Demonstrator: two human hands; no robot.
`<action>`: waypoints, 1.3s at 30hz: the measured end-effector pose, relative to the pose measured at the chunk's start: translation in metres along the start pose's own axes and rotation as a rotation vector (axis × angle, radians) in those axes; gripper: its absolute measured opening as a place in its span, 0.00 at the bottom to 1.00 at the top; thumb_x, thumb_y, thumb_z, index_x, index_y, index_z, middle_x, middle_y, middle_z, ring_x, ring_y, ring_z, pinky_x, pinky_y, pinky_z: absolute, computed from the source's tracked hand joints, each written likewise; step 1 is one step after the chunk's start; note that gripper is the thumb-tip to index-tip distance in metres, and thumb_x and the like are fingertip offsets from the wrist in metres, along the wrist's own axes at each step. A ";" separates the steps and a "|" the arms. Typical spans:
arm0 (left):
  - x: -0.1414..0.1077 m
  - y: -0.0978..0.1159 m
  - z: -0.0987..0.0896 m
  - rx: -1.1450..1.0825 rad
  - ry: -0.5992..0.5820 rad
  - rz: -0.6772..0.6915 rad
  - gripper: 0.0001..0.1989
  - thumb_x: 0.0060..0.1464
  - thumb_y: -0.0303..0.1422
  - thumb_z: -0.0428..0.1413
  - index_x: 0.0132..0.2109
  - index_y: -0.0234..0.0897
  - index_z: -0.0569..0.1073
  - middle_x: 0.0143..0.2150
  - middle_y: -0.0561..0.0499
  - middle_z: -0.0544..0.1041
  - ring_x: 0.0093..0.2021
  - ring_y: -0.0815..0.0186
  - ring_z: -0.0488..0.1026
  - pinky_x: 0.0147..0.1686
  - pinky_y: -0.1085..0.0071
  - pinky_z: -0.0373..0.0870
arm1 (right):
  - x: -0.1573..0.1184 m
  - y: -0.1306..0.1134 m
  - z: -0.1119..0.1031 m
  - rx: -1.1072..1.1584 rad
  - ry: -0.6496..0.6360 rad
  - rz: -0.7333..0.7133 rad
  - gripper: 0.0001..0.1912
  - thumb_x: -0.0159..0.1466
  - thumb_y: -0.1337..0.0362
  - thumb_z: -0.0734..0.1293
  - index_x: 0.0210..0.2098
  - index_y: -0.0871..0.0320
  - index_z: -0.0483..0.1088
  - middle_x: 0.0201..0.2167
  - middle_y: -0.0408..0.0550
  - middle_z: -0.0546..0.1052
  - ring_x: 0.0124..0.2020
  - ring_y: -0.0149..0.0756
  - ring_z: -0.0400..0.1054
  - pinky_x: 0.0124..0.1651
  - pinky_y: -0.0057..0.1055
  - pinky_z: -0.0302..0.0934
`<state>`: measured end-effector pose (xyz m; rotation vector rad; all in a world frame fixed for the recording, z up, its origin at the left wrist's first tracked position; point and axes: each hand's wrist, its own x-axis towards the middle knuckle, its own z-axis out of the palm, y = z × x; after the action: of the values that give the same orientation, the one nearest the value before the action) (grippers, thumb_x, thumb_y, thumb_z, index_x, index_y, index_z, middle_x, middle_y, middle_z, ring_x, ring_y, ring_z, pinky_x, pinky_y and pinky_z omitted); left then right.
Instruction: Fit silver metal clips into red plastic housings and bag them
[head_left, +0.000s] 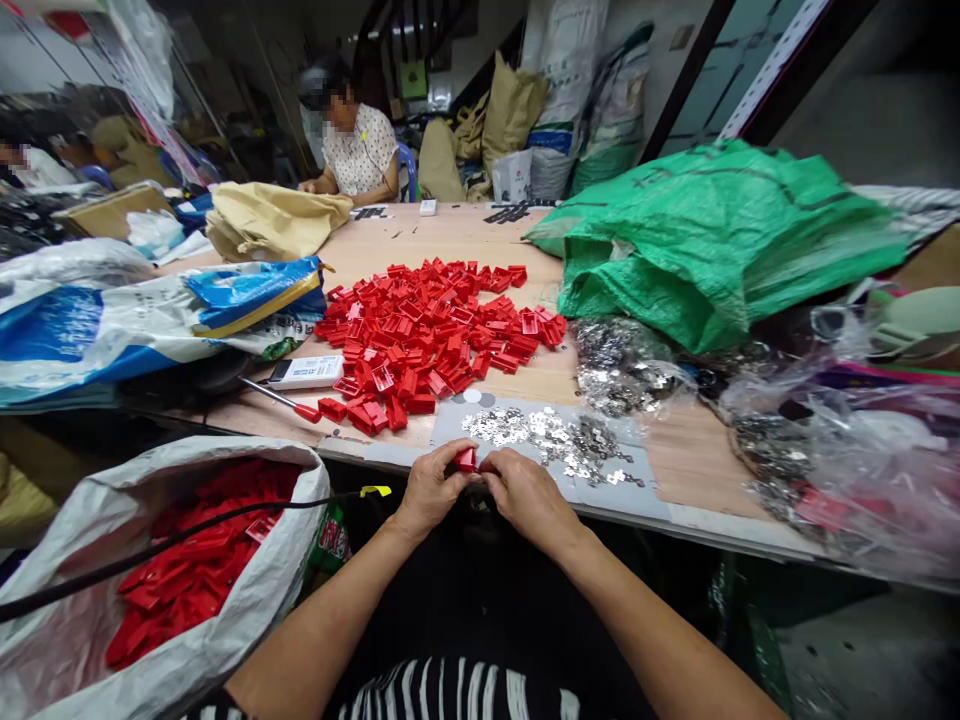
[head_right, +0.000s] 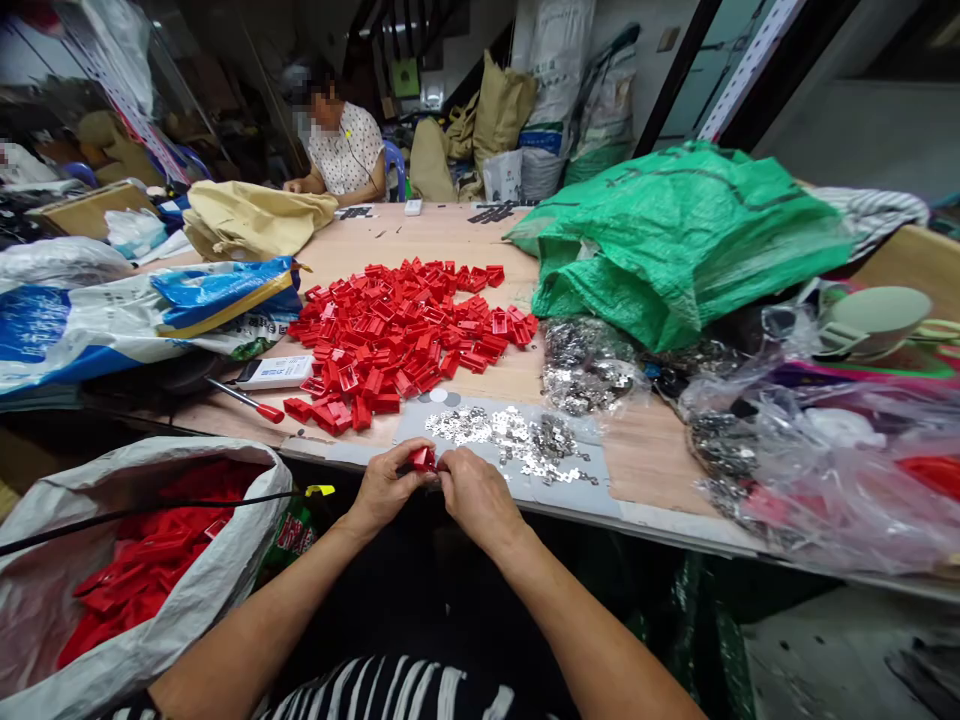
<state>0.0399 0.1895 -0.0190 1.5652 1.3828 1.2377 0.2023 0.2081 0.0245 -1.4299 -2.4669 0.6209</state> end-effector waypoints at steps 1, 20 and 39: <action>-0.001 0.001 0.000 -0.009 0.007 -0.001 0.18 0.46 0.31 0.62 0.46 0.43 0.75 0.42 0.52 0.79 0.40 0.63 0.75 0.45 0.67 0.69 | -0.002 0.002 0.001 0.022 0.007 -0.015 0.08 0.65 0.70 0.60 0.39 0.57 0.70 0.35 0.48 0.72 0.37 0.37 0.68 0.39 0.30 0.59; -0.041 0.065 0.004 -1.195 0.032 -0.468 0.11 0.49 0.34 0.63 0.31 0.34 0.68 0.31 0.52 0.77 0.34 0.68 0.76 0.42 0.71 0.70 | -0.049 -0.008 -0.020 0.618 -0.076 -0.186 0.22 0.70 0.58 0.54 0.62 0.55 0.55 0.23 0.38 0.66 0.25 0.30 0.61 0.33 0.27 0.57; -0.046 0.072 0.003 -1.372 0.025 -0.814 0.13 0.62 0.34 0.49 0.36 0.28 0.73 0.29 0.47 0.80 0.29 0.64 0.78 0.44 0.62 0.72 | -0.052 -0.010 -0.036 0.562 -0.086 -0.257 0.19 0.70 0.56 0.55 0.56 0.56 0.63 0.21 0.38 0.66 0.23 0.30 0.61 0.29 0.25 0.55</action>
<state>0.0667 0.1313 0.0373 0.0136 0.6544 1.1678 0.2352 0.1674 0.0617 -0.8722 -2.2188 1.2094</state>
